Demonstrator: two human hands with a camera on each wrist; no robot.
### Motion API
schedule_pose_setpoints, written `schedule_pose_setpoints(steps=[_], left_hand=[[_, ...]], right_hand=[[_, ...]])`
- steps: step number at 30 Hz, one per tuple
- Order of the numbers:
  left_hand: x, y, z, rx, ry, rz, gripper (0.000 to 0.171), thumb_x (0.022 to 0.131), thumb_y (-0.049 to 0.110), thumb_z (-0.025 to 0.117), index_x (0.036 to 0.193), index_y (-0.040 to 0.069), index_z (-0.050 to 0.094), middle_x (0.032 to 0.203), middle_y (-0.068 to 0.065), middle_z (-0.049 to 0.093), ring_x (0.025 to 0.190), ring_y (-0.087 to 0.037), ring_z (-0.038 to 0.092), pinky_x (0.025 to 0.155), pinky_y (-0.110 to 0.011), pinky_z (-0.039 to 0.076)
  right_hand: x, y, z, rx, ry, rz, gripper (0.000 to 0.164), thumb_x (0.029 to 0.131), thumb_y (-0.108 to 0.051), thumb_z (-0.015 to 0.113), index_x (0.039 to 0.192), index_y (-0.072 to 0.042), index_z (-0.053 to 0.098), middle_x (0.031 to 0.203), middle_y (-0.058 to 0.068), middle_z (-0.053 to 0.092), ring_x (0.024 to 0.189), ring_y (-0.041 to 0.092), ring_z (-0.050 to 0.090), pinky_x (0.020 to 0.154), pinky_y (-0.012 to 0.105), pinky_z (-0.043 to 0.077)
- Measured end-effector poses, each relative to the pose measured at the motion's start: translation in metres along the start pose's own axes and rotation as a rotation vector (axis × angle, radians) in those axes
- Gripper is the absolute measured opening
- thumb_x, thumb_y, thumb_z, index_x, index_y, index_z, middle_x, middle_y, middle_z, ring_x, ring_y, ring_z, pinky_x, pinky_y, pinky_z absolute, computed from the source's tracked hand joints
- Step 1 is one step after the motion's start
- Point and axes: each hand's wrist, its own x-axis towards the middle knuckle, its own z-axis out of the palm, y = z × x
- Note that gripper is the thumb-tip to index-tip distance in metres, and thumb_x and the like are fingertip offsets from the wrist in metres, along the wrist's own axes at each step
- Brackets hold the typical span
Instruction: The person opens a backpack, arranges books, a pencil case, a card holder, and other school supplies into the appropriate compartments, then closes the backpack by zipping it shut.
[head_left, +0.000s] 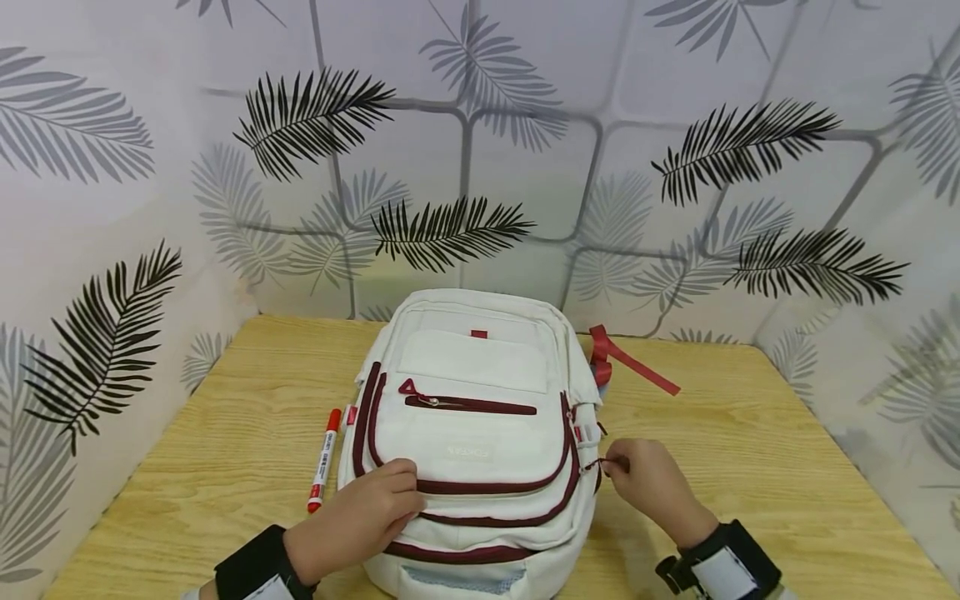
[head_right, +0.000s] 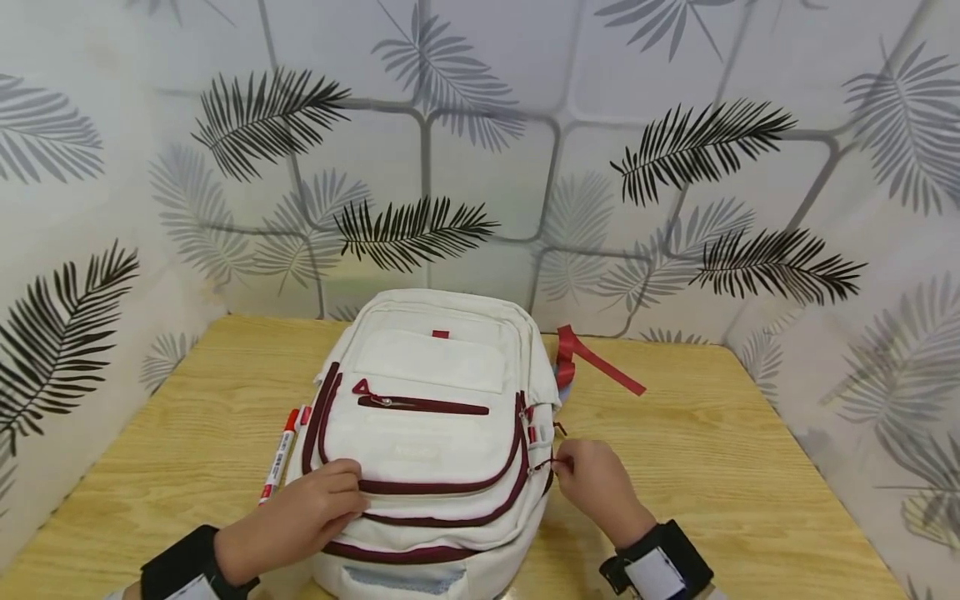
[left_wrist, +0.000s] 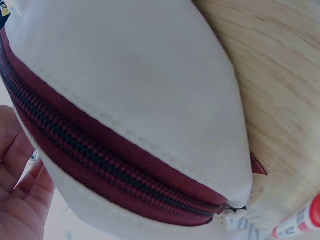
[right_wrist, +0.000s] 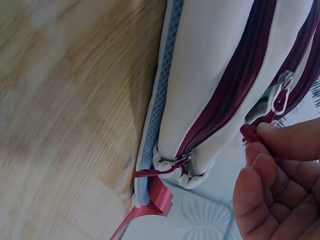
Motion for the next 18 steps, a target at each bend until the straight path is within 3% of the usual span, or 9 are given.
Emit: schedule_pose_setpoints(steps=[11, 18], left_hand=[[-0.009, -0.007, 0.002, 0.005, 0.095, 0.032, 0.016, 0.070, 0.002, 0.070, 0.077, 0.014, 0.062, 0.076, 0.007, 0.050, 0.084, -0.007, 0.045, 0.074, -0.018, 0.041], [-0.011, -0.009, 0.002, 0.007, 0.089, 0.028, 0.016, 0.070, 0.003, 0.070, 0.078, 0.014, 0.063, 0.077, 0.007, 0.050, 0.085, -0.008, 0.045, 0.074, -0.018, 0.042]], right_hand=[[0.013, -0.002, 0.003, 0.003, 0.034, -0.022, 0.012, 0.074, 0.001, 0.064, 0.064, -0.005, 0.063, 0.057, -0.001, 0.052, 0.049, 0.008, 0.038, 0.045, 0.021, 0.031], [0.024, -0.001, 0.006, -0.020, 0.063, -0.010, 0.015, 0.073, 0.001, 0.064, 0.060, -0.006, 0.059, 0.053, -0.001, 0.047, 0.049, 0.010, 0.038, 0.045, 0.022, 0.030]])
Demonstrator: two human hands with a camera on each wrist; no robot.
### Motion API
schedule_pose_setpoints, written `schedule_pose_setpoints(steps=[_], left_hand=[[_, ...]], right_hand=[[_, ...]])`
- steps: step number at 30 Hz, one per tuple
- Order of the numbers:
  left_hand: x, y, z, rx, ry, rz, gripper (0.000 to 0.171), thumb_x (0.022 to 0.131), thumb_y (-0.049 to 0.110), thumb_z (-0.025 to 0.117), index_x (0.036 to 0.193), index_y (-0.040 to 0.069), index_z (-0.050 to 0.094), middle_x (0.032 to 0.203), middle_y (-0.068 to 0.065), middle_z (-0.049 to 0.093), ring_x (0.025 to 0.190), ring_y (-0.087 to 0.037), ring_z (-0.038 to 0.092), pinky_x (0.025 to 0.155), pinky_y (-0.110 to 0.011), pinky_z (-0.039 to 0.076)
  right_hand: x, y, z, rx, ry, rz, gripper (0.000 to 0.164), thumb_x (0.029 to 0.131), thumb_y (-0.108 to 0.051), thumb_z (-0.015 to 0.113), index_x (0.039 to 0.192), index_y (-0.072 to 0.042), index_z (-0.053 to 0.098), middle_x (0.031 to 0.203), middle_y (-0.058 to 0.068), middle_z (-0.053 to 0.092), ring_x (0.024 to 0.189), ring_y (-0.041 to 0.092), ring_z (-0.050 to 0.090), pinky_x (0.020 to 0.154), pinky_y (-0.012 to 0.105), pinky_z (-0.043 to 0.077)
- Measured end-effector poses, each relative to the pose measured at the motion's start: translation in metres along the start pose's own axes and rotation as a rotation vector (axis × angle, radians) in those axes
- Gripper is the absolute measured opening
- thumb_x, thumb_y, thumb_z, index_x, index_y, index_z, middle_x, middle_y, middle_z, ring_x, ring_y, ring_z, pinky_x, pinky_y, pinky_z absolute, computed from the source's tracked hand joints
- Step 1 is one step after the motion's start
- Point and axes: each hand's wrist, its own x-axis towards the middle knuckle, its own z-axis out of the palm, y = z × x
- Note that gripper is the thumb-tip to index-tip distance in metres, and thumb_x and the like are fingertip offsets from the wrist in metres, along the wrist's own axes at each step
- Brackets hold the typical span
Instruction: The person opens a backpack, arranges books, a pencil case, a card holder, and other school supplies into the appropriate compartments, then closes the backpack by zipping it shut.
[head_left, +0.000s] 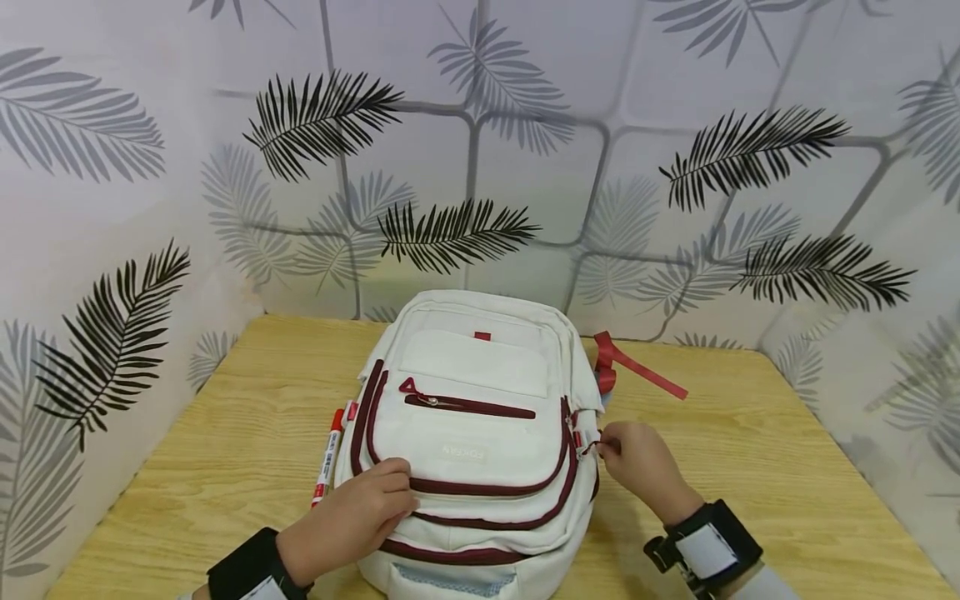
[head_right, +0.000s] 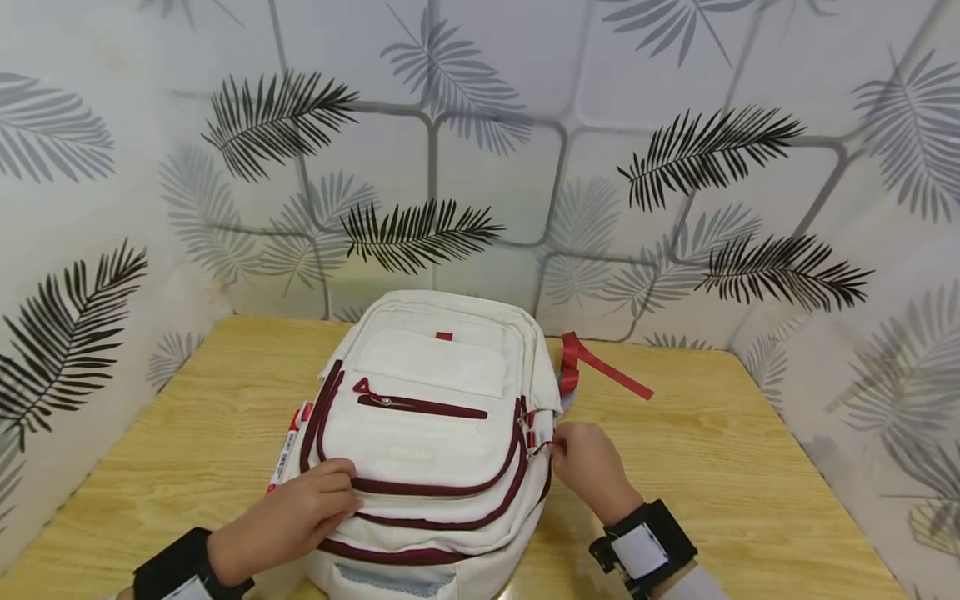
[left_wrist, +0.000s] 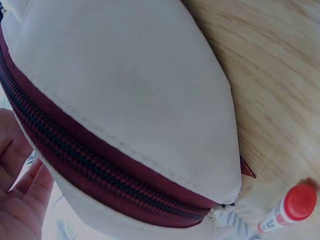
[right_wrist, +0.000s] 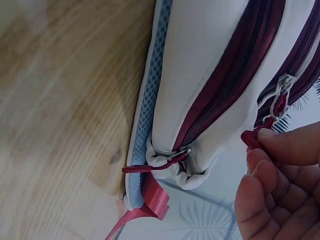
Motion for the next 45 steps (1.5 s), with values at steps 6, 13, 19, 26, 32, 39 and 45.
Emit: schedule_pose_setpoints(steps=[6, 13, 19, 26, 32, 39, 45], left_hand=[[0.000, 0.001, -0.002, 0.011, -0.008, -0.010, 0.015, 0.070, 0.003, 0.071, 0.077, 0.014, 0.063, 0.077, 0.007, 0.051, 0.086, -0.008, 0.045, 0.075, -0.019, 0.043], [-0.001, 0.000, 0.000, 0.023, 0.009, 0.004, 0.016, 0.068, 0.002, 0.071, 0.076, 0.014, 0.063, 0.076, 0.006, 0.050, 0.085, -0.008, 0.045, 0.074, -0.017, 0.042], [-0.002, -0.001, 0.003, 0.036, 0.022, 0.016, 0.015, 0.069, 0.003, 0.070, 0.075, 0.015, 0.063, 0.075, 0.007, 0.049, 0.085, -0.008, 0.045, 0.074, -0.017, 0.041], [-0.002, 0.000, 0.002, 0.029, 0.010, 0.007, 0.014, 0.070, 0.003, 0.070, 0.076, 0.014, 0.064, 0.076, 0.007, 0.049, 0.084, -0.008, 0.044, 0.074, -0.017, 0.041], [-0.003, 0.000, 0.003, 0.022, -0.004, -0.001, 0.014, 0.070, 0.003, 0.070, 0.078, 0.014, 0.064, 0.076, 0.007, 0.050, 0.084, -0.008, 0.044, 0.074, -0.018, 0.041], [-0.003, 0.000, 0.002, 0.018, -0.029, -0.017, 0.014, 0.071, 0.005, 0.070, 0.079, 0.015, 0.064, 0.077, 0.007, 0.051, 0.085, -0.008, 0.045, 0.075, -0.018, 0.042], [-0.004, 0.000, 0.001, 0.013, -0.040, -0.032, 0.012, 0.072, 0.006, 0.070, 0.079, 0.014, 0.065, 0.077, 0.007, 0.052, 0.084, -0.008, 0.044, 0.075, -0.019, 0.042]], right_hand=[[0.009, 0.001, 0.000, -0.012, 0.029, -0.007, 0.014, 0.072, 0.002, 0.063, 0.059, -0.005, 0.060, 0.054, 0.001, 0.051, 0.048, 0.010, 0.039, 0.045, 0.023, 0.032], [0.017, 0.001, -0.001, -0.043, 0.020, 0.017, 0.013, 0.073, -0.001, 0.063, 0.061, -0.004, 0.059, 0.053, 0.002, 0.048, 0.048, 0.012, 0.039, 0.045, 0.024, 0.031], [0.027, 0.004, 0.000, -0.060, 0.025, 0.031, 0.009, 0.073, -0.001, 0.063, 0.064, -0.001, 0.063, 0.057, 0.005, 0.055, 0.049, 0.013, 0.042, 0.045, 0.024, 0.034], [0.040, 0.011, 0.005, -0.042, 0.012, 0.090, 0.011, 0.075, -0.004, 0.063, 0.065, -0.001, 0.063, 0.055, 0.005, 0.054, 0.047, 0.014, 0.044, 0.043, 0.024, 0.035], [0.050, 0.013, 0.007, -0.031, 0.005, 0.124, 0.011, 0.076, -0.005, 0.062, 0.066, 0.000, 0.064, 0.057, 0.006, 0.055, 0.048, 0.014, 0.045, 0.044, 0.024, 0.036], [0.057, 0.013, 0.007, -0.046, 0.016, 0.130, 0.014, 0.075, -0.004, 0.063, 0.061, 0.000, 0.062, 0.055, 0.006, 0.054, 0.049, 0.016, 0.044, 0.044, 0.025, 0.033], [0.065, 0.015, 0.009, -0.054, -0.015, 0.165, 0.012, 0.077, -0.007, 0.063, 0.067, 0.000, 0.064, 0.060, 0.007, 0.058, 0.051, 0.017, 0.046, 0.045, 0.025, 0.035]])
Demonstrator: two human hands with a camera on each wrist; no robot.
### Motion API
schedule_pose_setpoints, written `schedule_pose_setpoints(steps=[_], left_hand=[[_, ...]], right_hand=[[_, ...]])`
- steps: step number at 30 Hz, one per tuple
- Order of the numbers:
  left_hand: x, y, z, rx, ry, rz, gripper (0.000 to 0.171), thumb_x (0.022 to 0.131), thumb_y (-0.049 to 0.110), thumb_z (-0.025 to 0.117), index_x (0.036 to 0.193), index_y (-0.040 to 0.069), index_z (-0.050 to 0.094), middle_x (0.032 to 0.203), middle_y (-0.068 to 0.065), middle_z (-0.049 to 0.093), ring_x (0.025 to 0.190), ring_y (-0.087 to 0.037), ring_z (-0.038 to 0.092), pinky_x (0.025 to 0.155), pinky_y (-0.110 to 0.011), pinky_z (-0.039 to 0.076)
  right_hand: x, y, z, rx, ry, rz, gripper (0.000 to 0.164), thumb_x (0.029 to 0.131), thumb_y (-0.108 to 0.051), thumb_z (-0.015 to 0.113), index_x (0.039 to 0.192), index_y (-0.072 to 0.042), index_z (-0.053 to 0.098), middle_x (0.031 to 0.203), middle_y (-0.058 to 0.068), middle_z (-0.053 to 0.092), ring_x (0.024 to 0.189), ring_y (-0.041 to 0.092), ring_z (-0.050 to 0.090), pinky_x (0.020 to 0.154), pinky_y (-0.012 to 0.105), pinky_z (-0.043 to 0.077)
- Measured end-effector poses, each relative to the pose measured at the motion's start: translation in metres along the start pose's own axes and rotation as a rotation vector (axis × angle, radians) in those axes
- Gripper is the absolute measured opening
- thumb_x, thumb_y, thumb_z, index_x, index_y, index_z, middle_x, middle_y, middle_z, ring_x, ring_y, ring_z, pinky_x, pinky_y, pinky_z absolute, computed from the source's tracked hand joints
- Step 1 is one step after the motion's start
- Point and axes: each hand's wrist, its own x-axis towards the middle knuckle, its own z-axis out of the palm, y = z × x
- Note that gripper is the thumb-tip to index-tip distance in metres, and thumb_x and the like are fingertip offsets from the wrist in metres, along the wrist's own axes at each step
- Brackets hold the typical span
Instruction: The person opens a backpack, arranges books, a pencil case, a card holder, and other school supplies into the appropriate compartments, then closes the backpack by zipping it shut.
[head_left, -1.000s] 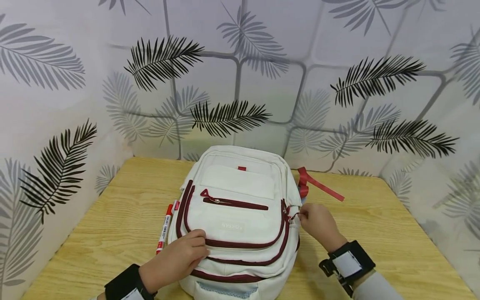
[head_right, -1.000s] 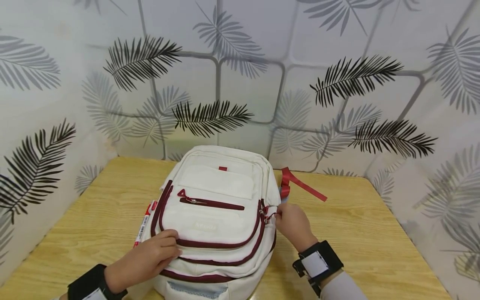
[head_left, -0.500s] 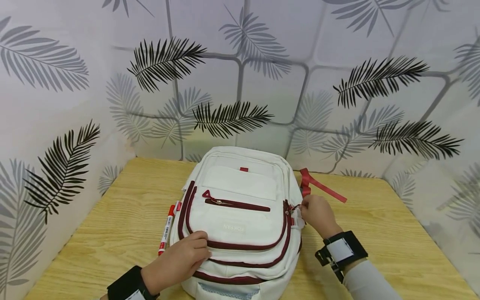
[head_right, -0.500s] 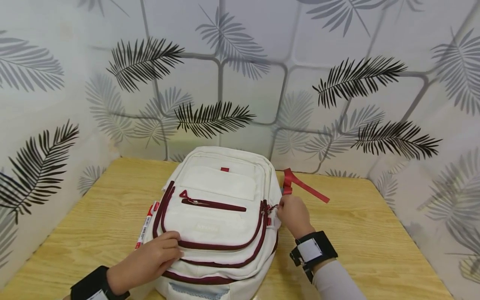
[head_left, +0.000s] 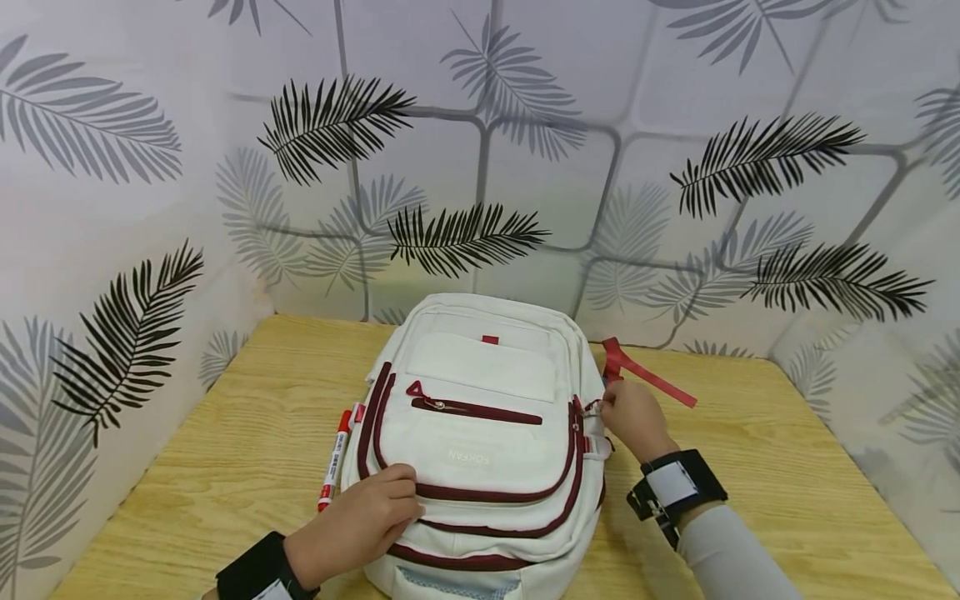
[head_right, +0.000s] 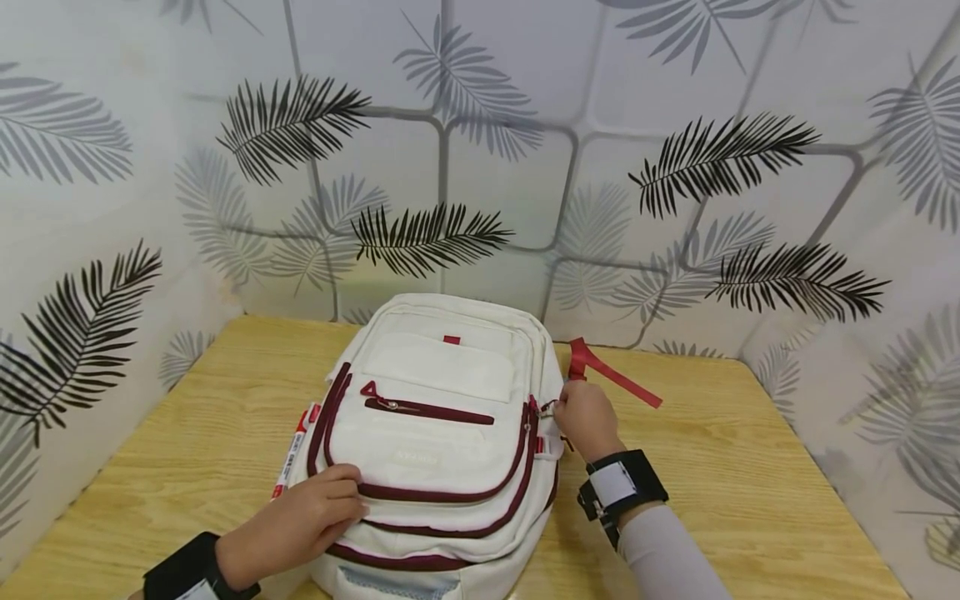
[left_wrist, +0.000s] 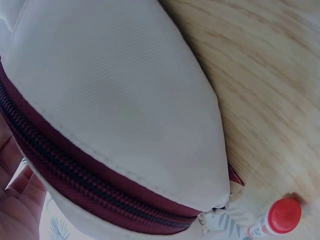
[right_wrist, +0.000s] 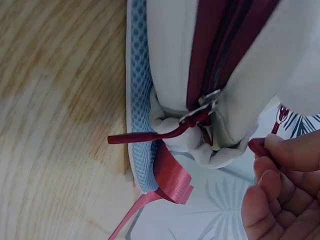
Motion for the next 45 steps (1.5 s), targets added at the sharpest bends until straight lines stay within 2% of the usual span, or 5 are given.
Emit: schedule_pose_setpoints(steps=[9, 35, 40, 42, 45], left_hand=[[-0.002, -0.001, -0.001, -0.014, -0.035, -0.028, 0.010, 0.074, 0.007, 0.069, 0.079, 0.016, 0.065, 0.077, 0.009, 0.053, 0.084, -0.007, 0.044, 0.075, -0.019, 0.044], [-0.001, -0.004, 0.001, -0.052, -0.008, -0.024, 0.020, 0.071, -0.004, 0.065, 0.074, 0.016, 0.061, 0.078, 0.008, 0.052, 0.084, -0.007, 0.045, 0.075, -0.019, 0.044], [-0.006, -0.014, -0.013, -0.188, -0.033, -0.047, 0.019, 0.074, -0.003, 0.064, 0.082, 0.014, 0.067, 0.085, 0.008, 0.058, 0.086, -0.006, 0.049, 0.077, -0.020, 0.046], [-0.006, -0.019, -0.021, -0.198, -0.022, -0.076, 0.018, 0.075, -0.002, 0.064, 0.085, 0.013, 0.068, 0.086, 0.007, 0.059, 0.085, -0.006, 0.052, 0.077, -0.021, 0.047], [-0.003, -0.025, -0.030, -0.122, 0.008, -0.108, 0.016, 0.075, 0.001, 0.066, 0.087, 0.011, 0.069, 0.088, 0.005, 0.060, 0.084, -0.008, 0.055, 0.075, -0.021, 0.048]], right_hand=[[0.010, -0.001, 0.006, 0.008, 0.009, 0.017, 0.014, 0.079, -0.010, 0.062, 0.069, 0.000, 0.064, 0.059, 0.007, 0.058, 0.049, 0.016, 0.049, 0.045, 0.025, 0.039], [0.020, 0.003, 0.013, 0.082, 0.061, 0.056, 0.015, 0.079, -0.009, 0.060, 0.071, 0.002, 0.066, 0.063, 0.012, 0.060, 0.051, 0.018, 0.048, 0.046, 0.026, 0.040], [0.018, 0.003, 0.014, 0.068, 0.021, 0.020, 0.015, 0.079, -0.010, 0.060, 0.072, 0.002, 0.064, 0.061, 0.009, 0.057, 0.050, 0.017, 0.047, 0.046, 0.026, 0.039], [0.017, 0.003, 0.013, 0.057, 0.010, -0.001, 0.013, 0.078, -0.009, 0.060, 0.077, 0.003, 0.064, 0.061, 0.009, 0.056, 0.050, 0.017, 0.046, 0.046, 0.025, 0.037], [0.015, 0.003, 0.008, 0.057, 0.022, -0.026, 0.020, 0.078, -0.006, 0.059, 0.093, 0.007, 0.063, 0.064, 0.010, 0.054, 0.047, 0.015, 0.041, 0.045, 0.025, 0.033]])
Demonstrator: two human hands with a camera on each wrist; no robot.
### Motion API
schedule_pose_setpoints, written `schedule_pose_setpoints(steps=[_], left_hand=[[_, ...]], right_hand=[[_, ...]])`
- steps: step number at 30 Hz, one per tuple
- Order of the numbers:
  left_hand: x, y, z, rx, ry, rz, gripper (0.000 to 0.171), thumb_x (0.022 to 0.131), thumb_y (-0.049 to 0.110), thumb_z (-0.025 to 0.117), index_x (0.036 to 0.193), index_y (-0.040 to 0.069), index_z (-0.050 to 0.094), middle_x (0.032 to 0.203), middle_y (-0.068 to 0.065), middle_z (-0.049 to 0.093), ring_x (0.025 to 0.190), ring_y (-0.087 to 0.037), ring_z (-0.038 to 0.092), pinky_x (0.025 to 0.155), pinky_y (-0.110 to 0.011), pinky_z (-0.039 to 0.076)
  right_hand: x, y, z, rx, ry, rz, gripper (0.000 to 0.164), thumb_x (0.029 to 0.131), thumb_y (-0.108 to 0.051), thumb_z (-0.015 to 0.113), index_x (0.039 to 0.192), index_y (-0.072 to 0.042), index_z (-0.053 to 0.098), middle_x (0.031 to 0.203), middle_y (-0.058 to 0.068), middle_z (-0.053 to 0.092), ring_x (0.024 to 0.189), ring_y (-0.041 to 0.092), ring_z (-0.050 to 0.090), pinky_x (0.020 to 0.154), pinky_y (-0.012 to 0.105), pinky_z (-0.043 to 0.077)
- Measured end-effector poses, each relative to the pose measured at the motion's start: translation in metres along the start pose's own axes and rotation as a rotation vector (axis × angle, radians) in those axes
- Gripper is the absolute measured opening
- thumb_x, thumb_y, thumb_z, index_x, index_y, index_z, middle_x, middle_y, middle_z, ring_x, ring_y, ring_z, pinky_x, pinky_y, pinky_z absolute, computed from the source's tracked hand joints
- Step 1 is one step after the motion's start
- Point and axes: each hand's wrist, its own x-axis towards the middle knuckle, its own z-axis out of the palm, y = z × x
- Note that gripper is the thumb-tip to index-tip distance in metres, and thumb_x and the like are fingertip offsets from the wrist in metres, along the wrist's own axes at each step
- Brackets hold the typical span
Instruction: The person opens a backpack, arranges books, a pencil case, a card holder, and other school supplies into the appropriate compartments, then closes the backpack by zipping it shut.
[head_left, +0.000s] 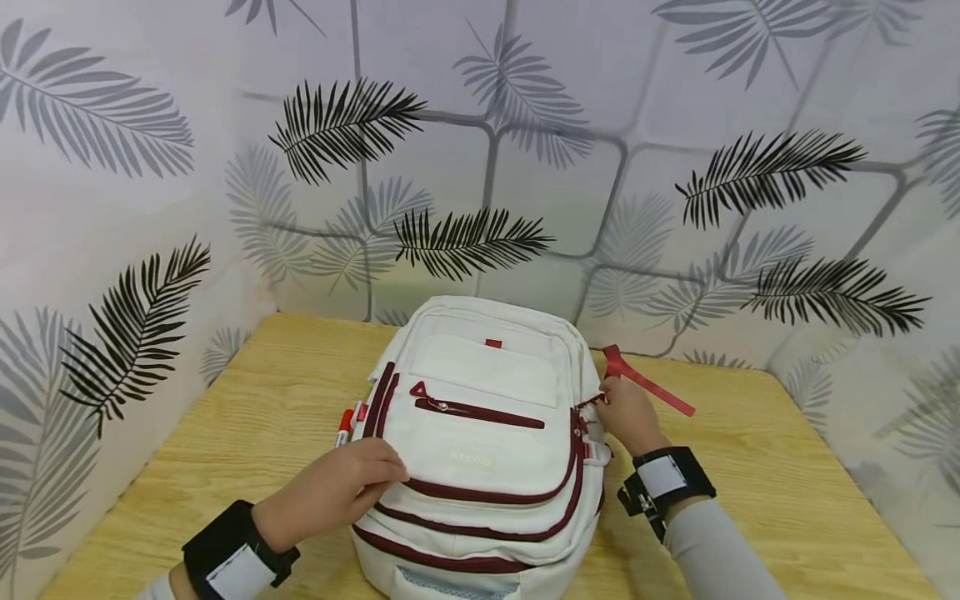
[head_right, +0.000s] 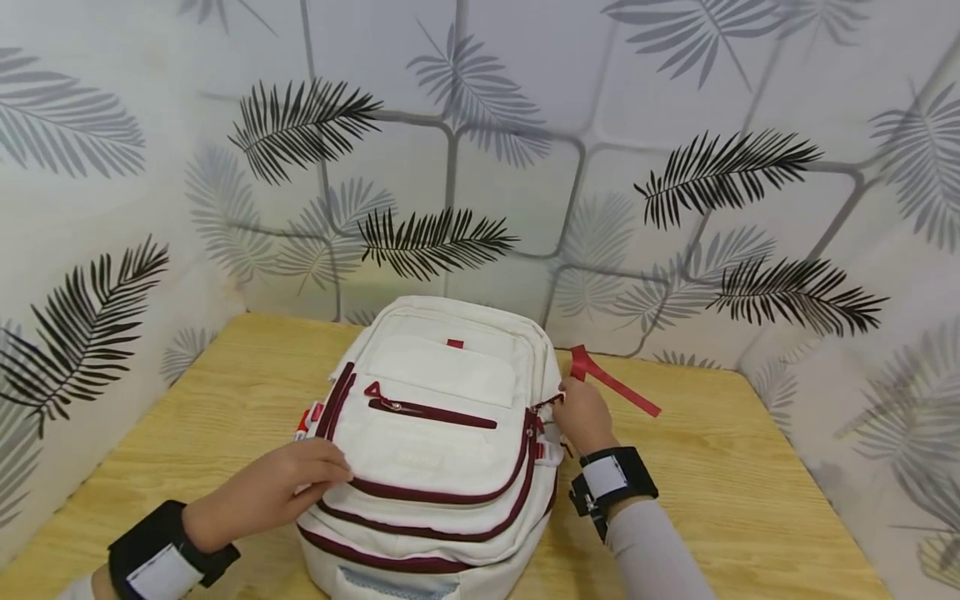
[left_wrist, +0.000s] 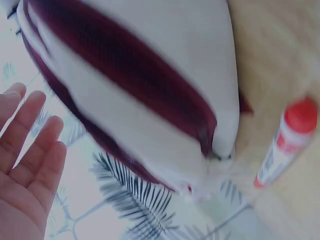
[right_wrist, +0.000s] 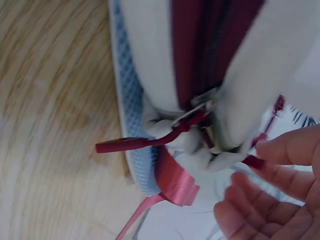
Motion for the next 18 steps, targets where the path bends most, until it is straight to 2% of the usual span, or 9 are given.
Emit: schedule_pose_setpoints(steps=[2, 4, 7, 11, 15, 18], left_hand=[[0.002, -0.003, -0.004, 0.045, 0.012, -0.014, 0.017, 0.075, 0.003, 0.067, 0.091, 0.009, 0.069, 0.091, 0.002, 0.061, 0.085, -0.010, 0.056, 0.075, -0.023, 0.049], [0.005, -0.004, -0.006, 0.062, 0.001, -0.032, 0.018, 0.076, 0.006, 0.067, 0.095, 0.007, 0.068, 0.094, 0.000, 0.061, 0.088, -0.013, 0.057, 0.076, -0.025, 0.049], [0.009, -0.006, -0.006, 0.072, -0.031, -0.071, 0.022, 0.078, 0.010, 0.067, 0.100, 0.005, 0.067, 0.101, -0.004, 0.062, 0.093, -0.016, 0.057, 0.078, -0.027, 0.049], [0.013, -0.009, -0.005, 0.078, -0.073, -0.103, 0.027, 0.078, 0.015, 0.067, 0.103, 0.004, 0.066, 0.108, -0.006, 0.061, 0.099, -0.019, 0.056, 0.081, -0.030, 0.049], [0.016, -0.008, -0.002, 0.059, -0.125, -0.118, 0.033, 0.078, 0.021, 0.068, 0.106, 0.005, 0.065, 0.112, -0.007, 0.060, 0.103, -0.020, 0.054, 0.084, -0.032, 0.048], [0.018, -0.007, 0.001, 0.046, -0.155, -0.123, 0.035, 0.077, 0.022, 0.069, 0.107, 0.005, 0.065, 0.113, -0.007, 0.059, 0.105, -0.021, 0.054, 0.085, -0.033, 0.047]], right_hand=[[-0.002, -0.001, -0.002, 0.023, 0.017, -0.026, 0.028, 0.078, -0.004, 0.058, 0.104, 0.007, 0.059, 0.073, 0.015, 0.057, 0.047, 0.014, 0.038, 0.046, 0.026, 0.032], [-0.006, -0.001, -0.005, 0.061, 0.033, -0.080, 0.029, 0.079, -0.003, 0.058, 0.107, 0.007, 0.058, 0.082, 0.019, 0.059, 0.049, 0.016, 0.041, 0.048, 0.027, 0.035], [-0.014, -0.001, -0.011, 0.095, 0.040, -0.208, 0.024, 0.078, 0.001, 0.062, 0.102, 0.003, 0.063, 0.095, 0.019, 0.063, 0.063, 0.022, 0.052, 0.059, 0.034, 0.045], [-0.027, 0.000, -0.016, 0.101, -0.007, -0.379, 0.021, 0.074, 0.003, 0.067, 0.094, -0.003, 0.067, 0.093, 0.010, 0.066, 0.086, 0.025, 0.060, 0.076, 0.041, 0.049], [-0.036, -0.001, -0.013, 0.112, -0.047, -0.451, 0.023, 0.072, 0.000, 0.069, 0.095, -0.004, 0.067, 0.093, 0.007, 0.066, 0.091, 0.024, 0.060, 0.080, 0.041, 0.048], [-0.040, 0.000, -0.008, 0.119, -0.050, -0.448, 0.024, 0.072, -0.001, 0.070, 0.096, -0.004, 0.067, 0.094, 0.007, 0.066, 0.091, 0.024, 0.060, 0.080, 0.041, 0.048]])
